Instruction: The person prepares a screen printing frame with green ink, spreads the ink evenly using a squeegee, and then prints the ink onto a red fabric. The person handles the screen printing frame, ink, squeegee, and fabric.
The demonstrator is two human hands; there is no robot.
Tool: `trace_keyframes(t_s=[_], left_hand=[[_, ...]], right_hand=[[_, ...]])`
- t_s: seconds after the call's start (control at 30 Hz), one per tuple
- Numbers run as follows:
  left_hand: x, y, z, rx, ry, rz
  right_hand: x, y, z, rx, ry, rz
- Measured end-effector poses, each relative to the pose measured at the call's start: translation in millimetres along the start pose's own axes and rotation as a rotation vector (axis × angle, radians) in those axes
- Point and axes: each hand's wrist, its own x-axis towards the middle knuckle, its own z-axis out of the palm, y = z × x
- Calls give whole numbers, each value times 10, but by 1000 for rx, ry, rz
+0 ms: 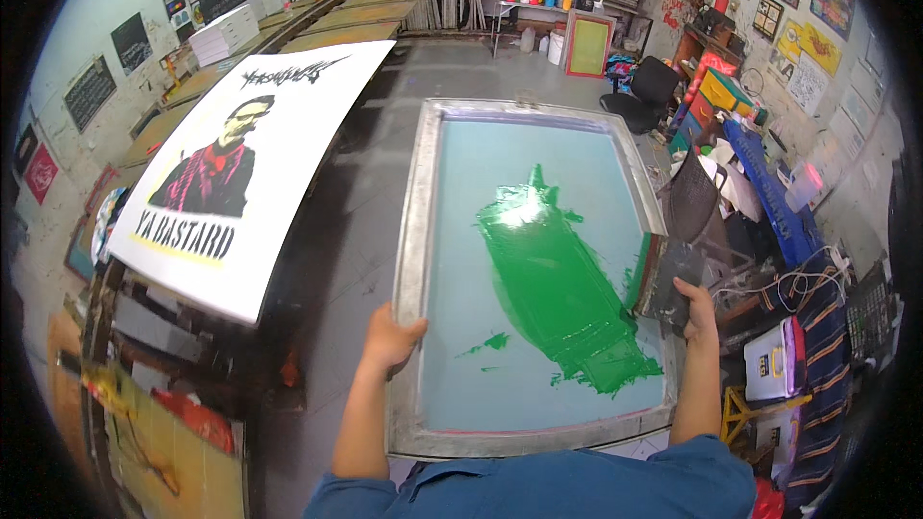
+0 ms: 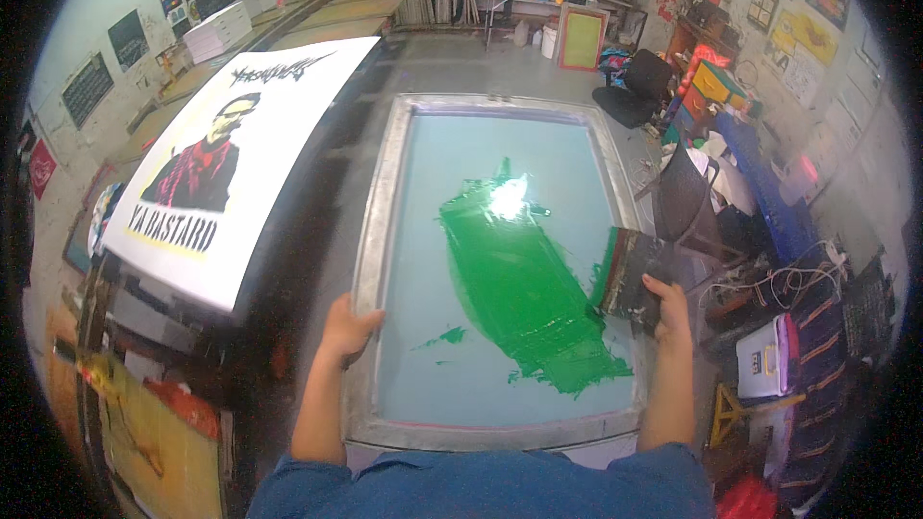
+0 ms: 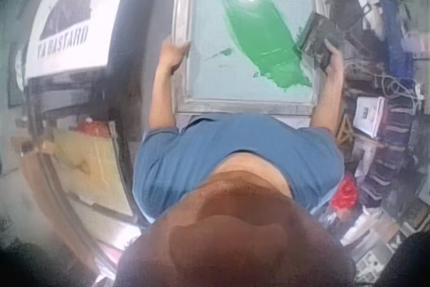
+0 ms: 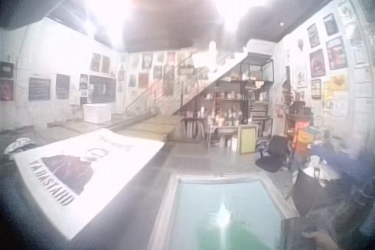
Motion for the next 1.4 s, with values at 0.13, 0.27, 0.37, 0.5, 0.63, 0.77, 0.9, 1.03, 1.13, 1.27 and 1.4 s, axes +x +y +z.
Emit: trace_keyframes(t_s=[0.13,0.27,0.37,0.5,0.63,0.77,0.9,1.03,1.13,1.27,1.4], left_hand=[[1139,214,-193,22,80,-2],[2536,559,-258,70,84,56],[3285,953,-240,76,-2,5],[4410,1351,-104,63,-95,-14],[5707,1580,168,122,-108,76],[6810,2176,297,141,-92,103],[7794,2392,185,80,-62,106],[8744,2594,224,77,-10,66],[9606,2477,307,33,30,87],[10768,2828,267,133,80,130],[11943,3304,366,273,58,119]], right_hand=[[1086,-146,911,-32,-113,26],[1975,-321,1584,21,-27,-6],[2565,-369,1769,-73,91,-40],[3258,-573,2154,20,100,3],[4246,-677,2546,52,130,-34],[5441,-764,2962,67,133,-83],[6453,-915,3711,74,39,-90],[7487,-1199,4421,10,39,-29],[8402,-1211,4805,16,-86,-40],[9566,-1186,5520,10,-71,-108],[10666,-1278,5818,-22,-24,-99]])
